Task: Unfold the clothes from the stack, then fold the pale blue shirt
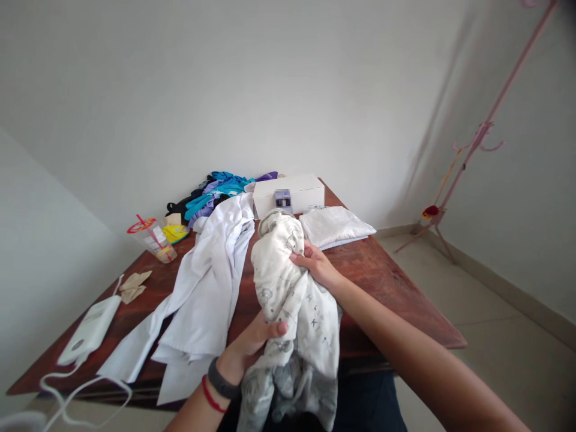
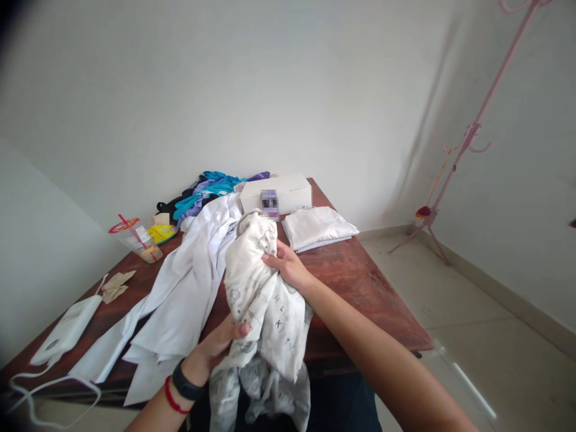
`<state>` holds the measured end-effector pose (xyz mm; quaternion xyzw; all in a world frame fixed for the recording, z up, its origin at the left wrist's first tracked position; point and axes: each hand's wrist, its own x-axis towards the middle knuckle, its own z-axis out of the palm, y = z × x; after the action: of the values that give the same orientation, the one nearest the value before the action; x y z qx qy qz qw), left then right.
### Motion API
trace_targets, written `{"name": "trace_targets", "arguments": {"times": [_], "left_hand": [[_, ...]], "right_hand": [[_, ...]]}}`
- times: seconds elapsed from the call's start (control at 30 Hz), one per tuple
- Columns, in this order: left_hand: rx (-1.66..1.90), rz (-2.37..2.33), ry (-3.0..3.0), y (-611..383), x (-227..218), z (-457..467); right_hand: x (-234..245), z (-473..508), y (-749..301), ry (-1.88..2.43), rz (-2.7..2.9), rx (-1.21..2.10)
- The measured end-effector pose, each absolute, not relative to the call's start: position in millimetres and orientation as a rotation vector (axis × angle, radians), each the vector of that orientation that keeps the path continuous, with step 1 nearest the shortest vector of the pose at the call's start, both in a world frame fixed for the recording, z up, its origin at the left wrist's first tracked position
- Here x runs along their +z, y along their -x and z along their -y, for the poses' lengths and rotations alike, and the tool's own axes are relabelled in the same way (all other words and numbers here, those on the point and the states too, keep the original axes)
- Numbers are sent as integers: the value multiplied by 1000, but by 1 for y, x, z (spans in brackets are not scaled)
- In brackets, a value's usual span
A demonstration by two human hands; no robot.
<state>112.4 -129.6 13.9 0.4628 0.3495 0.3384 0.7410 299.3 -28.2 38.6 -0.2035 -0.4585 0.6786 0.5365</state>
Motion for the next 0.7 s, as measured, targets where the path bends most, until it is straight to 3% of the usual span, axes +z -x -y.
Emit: {"name": "trace_targets", "arguments": {"times": [0.13,0.33,0.5,0.7], "left_hand": [[600,-708,-986,-136,14,149],[830,-1508,-1716,-119,51,142],[771,-1993,-2127,-66,107,145],[566,-2047,-2510,-13,146,170]], "right_hand": [[41,19,-301,591,1042,1476],[42,16,-308,732,878,1141],[42,17,-303,633,944,1248],[32,25,-287,562,1259,1384]]}}
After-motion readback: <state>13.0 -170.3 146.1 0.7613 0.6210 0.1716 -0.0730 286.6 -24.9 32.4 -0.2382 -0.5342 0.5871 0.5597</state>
